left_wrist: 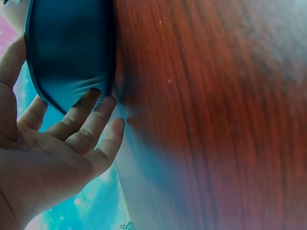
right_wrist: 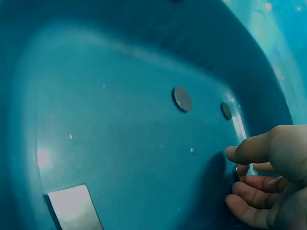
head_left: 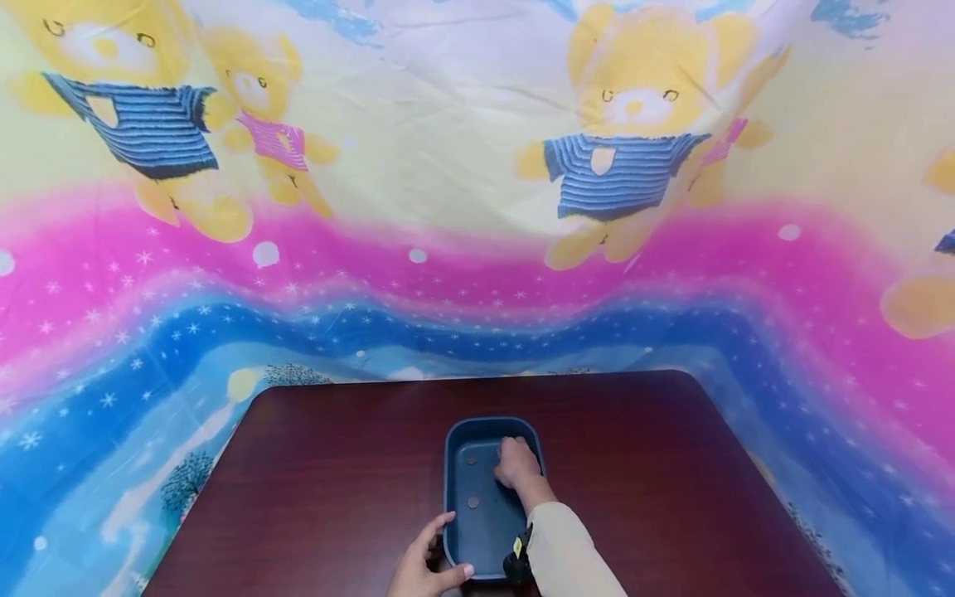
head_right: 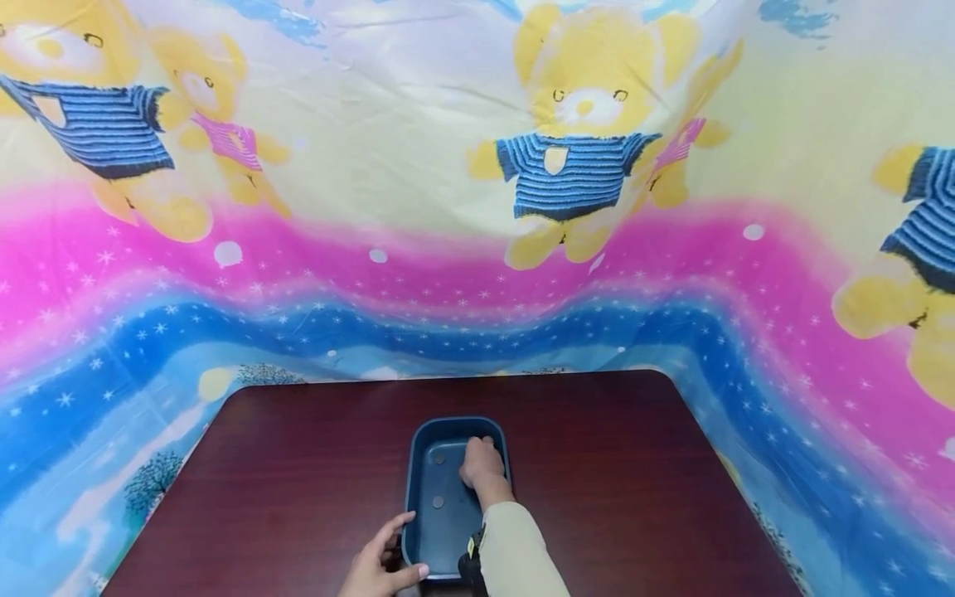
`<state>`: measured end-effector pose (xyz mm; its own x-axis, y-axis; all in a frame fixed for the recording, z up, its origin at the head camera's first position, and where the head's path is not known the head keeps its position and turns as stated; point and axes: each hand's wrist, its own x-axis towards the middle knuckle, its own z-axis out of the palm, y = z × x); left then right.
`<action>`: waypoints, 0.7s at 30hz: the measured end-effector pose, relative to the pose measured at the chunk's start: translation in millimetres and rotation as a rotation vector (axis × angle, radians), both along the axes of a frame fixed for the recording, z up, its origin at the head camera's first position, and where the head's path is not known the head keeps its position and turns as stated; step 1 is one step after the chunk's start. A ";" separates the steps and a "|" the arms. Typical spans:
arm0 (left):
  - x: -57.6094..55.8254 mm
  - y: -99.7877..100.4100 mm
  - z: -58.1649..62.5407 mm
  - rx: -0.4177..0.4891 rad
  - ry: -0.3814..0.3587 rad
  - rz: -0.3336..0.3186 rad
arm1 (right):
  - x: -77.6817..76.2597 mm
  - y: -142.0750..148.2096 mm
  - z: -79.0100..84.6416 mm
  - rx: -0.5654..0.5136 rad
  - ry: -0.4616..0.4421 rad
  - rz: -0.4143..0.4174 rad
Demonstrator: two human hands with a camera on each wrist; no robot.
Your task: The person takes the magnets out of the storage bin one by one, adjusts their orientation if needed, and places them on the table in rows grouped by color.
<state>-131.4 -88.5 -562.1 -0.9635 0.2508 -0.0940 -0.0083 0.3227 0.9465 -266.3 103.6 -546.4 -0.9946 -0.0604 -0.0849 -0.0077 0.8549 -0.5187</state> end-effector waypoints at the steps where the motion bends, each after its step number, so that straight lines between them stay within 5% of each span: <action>1: 0.2 -0.4 0.8 -0.005 0.000 0.003 | -0.9 -0.7 0.0 0.003 -0.005 -0.003; 21: -0.1 -1.3 -1.4 -0.025 0.017 0.005 | -4.9 4.2 -1.9 -0.012 -0.035 0.047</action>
<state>-131.5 -89.8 -563.5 -0.9662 0.2436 -0.0840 0.0056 0.3460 0.9382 -271.2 107.9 -548.4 -0.9871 -0.1082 -0.1182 -0.0294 0.8477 -0.5296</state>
